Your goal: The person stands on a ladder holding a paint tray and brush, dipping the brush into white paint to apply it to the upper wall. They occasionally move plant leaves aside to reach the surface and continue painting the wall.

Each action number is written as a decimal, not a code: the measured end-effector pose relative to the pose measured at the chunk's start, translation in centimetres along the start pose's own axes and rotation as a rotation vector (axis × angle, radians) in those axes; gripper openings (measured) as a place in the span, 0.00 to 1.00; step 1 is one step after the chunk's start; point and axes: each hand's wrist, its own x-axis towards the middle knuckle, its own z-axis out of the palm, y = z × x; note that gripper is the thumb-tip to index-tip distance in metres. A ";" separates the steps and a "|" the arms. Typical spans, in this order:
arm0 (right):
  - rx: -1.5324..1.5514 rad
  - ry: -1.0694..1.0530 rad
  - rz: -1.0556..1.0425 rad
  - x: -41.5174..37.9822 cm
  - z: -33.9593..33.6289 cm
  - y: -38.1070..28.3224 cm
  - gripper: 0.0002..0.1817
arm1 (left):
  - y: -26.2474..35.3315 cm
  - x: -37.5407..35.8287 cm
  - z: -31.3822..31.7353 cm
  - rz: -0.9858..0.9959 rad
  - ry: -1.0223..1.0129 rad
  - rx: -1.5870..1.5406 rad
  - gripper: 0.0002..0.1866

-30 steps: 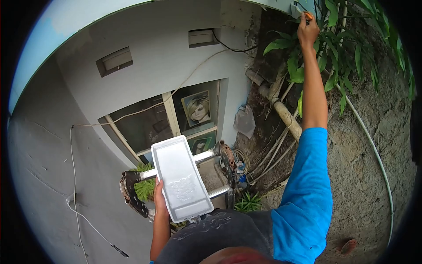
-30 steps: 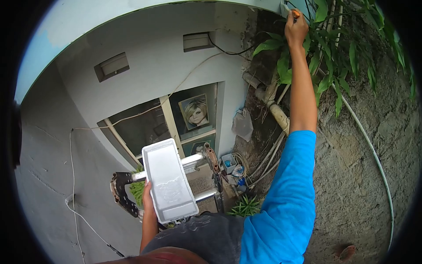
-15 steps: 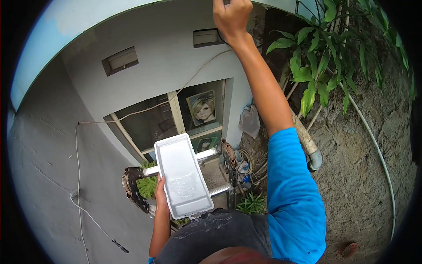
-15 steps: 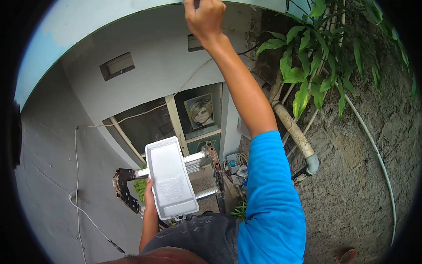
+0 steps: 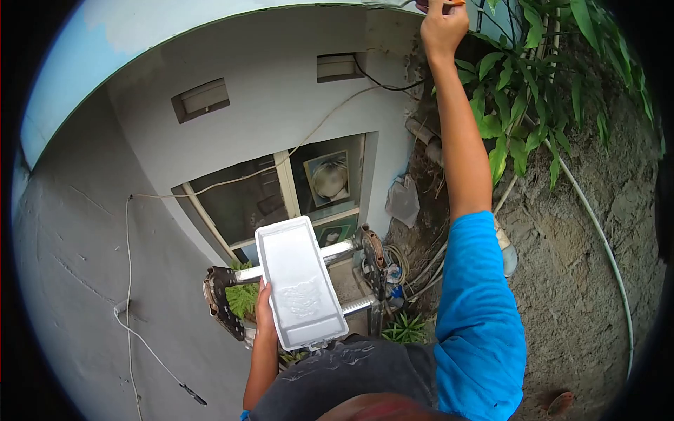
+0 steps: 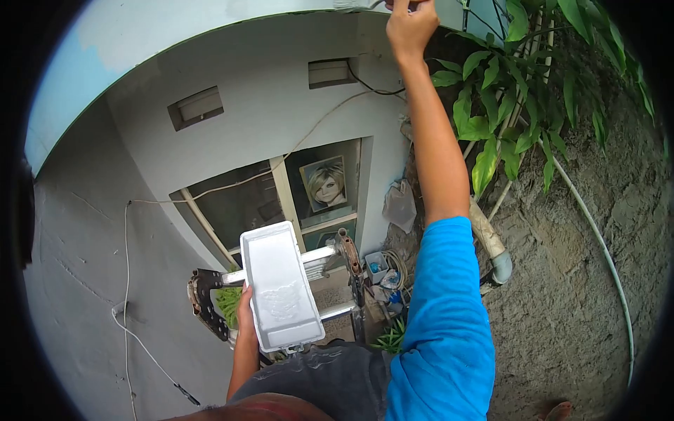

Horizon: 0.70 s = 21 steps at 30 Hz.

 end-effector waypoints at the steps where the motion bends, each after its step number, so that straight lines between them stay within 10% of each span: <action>1: 0.029 0.023 -0.025 0.8 -1.4 2.4 0.11 | 0.0 -0.1 0.1 -0.014 0.024 0.004 0.36; 10: -0.546 -0.042 -0.464 1.4 -0.9 3.2 0.10 | -0.8 0.5 -0.9 -0.012 0.008 -0.023 0.35; 19: 0.143 -0.139 -0.413 -4.9 9.6 -11.6 0.09 | -0.4 0.4 -0.7 -0.015 -0.028 -0.053 0.36; 21: 0.334 -0.226 -0.027 -4.3 9.8 -11.6 0.09 | -0.4 0.2 -0.5 -0.019 -0.036 -0.070 0.36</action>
